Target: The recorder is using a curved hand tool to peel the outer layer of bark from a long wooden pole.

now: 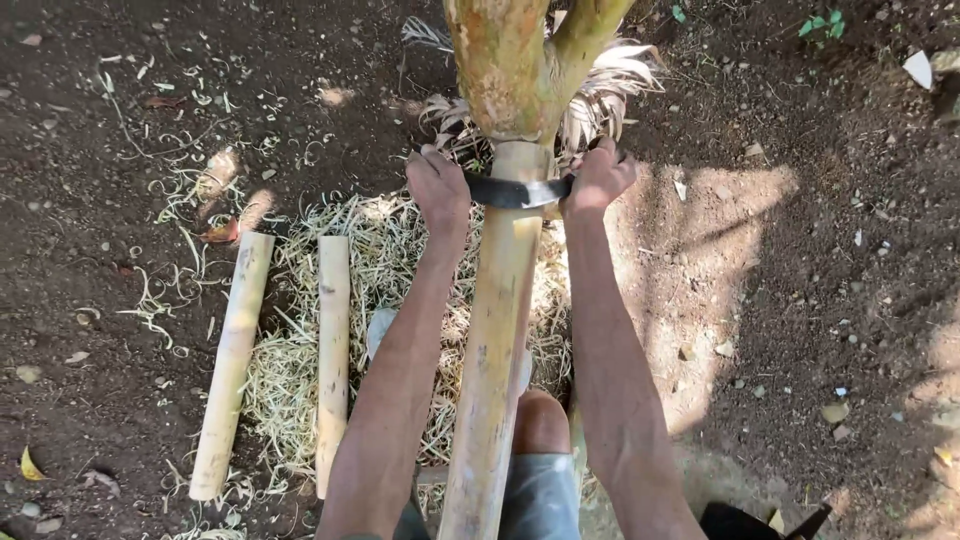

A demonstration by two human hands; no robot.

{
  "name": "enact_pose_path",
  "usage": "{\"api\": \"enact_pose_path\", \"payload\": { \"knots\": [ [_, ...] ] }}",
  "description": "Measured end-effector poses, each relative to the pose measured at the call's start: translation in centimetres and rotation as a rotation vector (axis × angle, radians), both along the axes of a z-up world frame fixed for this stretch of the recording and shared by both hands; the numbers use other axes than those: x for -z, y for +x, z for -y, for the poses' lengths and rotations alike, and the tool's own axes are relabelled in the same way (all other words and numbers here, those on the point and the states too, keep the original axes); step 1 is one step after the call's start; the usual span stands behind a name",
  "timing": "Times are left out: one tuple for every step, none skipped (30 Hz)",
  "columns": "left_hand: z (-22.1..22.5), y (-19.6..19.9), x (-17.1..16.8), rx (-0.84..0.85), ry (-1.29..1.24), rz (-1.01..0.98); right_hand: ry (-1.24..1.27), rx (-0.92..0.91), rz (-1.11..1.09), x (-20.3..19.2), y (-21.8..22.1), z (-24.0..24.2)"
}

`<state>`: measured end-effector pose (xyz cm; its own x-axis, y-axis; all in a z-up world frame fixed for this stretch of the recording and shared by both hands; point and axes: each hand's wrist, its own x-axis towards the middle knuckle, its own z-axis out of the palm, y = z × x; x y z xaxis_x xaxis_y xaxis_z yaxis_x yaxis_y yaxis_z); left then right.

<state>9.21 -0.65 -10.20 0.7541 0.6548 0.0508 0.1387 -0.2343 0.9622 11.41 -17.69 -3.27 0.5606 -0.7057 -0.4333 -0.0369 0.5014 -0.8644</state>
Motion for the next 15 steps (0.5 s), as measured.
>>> {"api": "enact_pose_path", "payload": {
  "knots": [
    [-0.1, 0.0, -1.6, 0.000, 0.004, 0.005, 0.004, 0.000, 0.005, 0.9, 0.2, 0.2],
    [-0.2, -0.2, -3.0, 0.021, -0.024, 0.016, -0.005, -0.027, 0.090, 2.1, 0.0, 0.5],
    [-0.3, -0.3, -4.3, 0.041, -0.052, 0.026, -0.015, -0.053, 0.176, 3.4, -0.1, 0.8],
    [-0.2, 0.0, -4.8, 0.046, -0.046, 0.024, -0.008, -0.048, 0.174, 2.4, -0.1, 0.5],
    [-0.1, 0.4, -5.3, 0.063, -0.083, 0.027, 0.031, -0.016, 0.149, 1.5, 0.0, 0.1],
    [0.1, 0.4, -5.6, 0.080, -0.122, 0.024, 0.068, 0.016, 0.117, 0.7, -0.2, -0.1],
    [0.3, 0.6, -5.0, 0.084, -0.118, 0.014, 0.072, 0.022, 0.108, 2.5, 0.2, 0.6],
    [0.5, 1.0, -4.6, 0.064, -0.078, 0.043, 0.067, 0.002, 0.195, 4.1, 0.9, 1.2],
    [0.7, 1.5, -4.3, 0.045, -0.038, 0.072, 0.061, -0.016, 0.282, 5.7, 1.7, 1.9],
    [0.7, 1.7, -4.2, 0.048, -0.033, 0.067, 0.065, -0.012, 0.277, 4.6, 1.9, 1.5],
    [0.8, 1.8, -4.1, 0.029, -0.025, 0.092, 0.084, 0.004, 0.166, 3.5, 2.0, 1.2],
    [0.9, 1.9, -4.0, 0.012, -0.016, 0.119, 0.105, 0.021, 0.056, 2.3, 2.1, 1.0],
    [0.8, 2.0, -3.4, 0.018, -0.011, 0.115, 0.109, 0.027, 0.053, 2.6, 2.5, 1.1],
    [0.9, 2.6, -3.0, 0.015, -0.036, 0.120, 0.087, 0.011, 0.046, 2.5, 3.5, 1.5],
    [1.0, 3.2, -2.7, 0.012, -0.062, 0.126, 0.066, -0.004, 0.039, 2.4, 4.4, 1.7]
  ]
}}
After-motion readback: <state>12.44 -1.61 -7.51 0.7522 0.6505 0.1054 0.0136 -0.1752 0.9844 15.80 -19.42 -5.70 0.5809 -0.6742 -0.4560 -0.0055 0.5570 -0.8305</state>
